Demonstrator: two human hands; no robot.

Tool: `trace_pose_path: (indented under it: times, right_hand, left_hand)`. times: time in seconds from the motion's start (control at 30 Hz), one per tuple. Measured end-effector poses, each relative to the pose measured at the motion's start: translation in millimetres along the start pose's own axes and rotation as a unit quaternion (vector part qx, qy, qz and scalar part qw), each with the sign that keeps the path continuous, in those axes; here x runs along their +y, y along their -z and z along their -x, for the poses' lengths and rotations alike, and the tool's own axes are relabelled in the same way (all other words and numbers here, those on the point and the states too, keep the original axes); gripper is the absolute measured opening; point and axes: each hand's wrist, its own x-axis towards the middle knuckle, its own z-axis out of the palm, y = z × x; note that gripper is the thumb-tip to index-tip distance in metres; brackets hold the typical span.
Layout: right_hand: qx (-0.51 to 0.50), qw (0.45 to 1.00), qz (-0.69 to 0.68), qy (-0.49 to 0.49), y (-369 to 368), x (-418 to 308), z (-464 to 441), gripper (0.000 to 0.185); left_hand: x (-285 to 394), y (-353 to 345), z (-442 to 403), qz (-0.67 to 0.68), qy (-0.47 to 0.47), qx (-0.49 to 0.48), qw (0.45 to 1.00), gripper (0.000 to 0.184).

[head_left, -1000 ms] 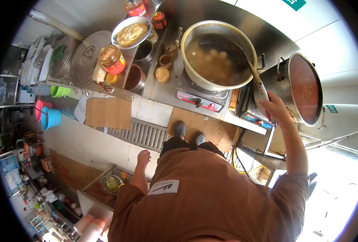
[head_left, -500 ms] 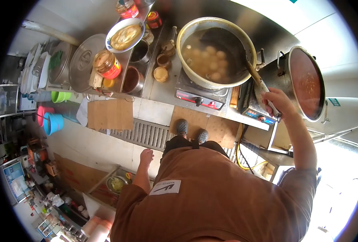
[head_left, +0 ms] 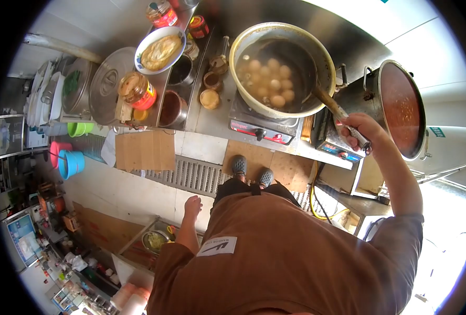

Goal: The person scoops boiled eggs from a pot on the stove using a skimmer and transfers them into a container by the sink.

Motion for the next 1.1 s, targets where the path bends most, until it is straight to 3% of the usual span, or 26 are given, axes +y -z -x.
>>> trace_pose_path:
  times: [0.5,0.63,0.7,1.1]
  right_hand:
    - [-0.055,0.968,-0.234,-0.07,-6,6,1,0.022]
    - [-0.031,0.976,-0.203,-0.068,-20,12,1,0.023]
    - [-0.089,0.952,-0.286,-0.067,-13,11,-4,0.022]
    - [-0.116,0.926,-0.351,-0.069,-27,20,-2,0.022]
  left_hand:
    - [10,-6,-7,-0.004,0.006,-0.011,1.0,0.042]
    - [19,-7,-6,0.006,-0.004,-0.012,1.0,0.039]
    - [27,-9,-4,0.002,-0.004,-0.01,1.0,0.038]
    - [27,-11,-5,-0.012,0.0,-0.009,1.0,0.042]
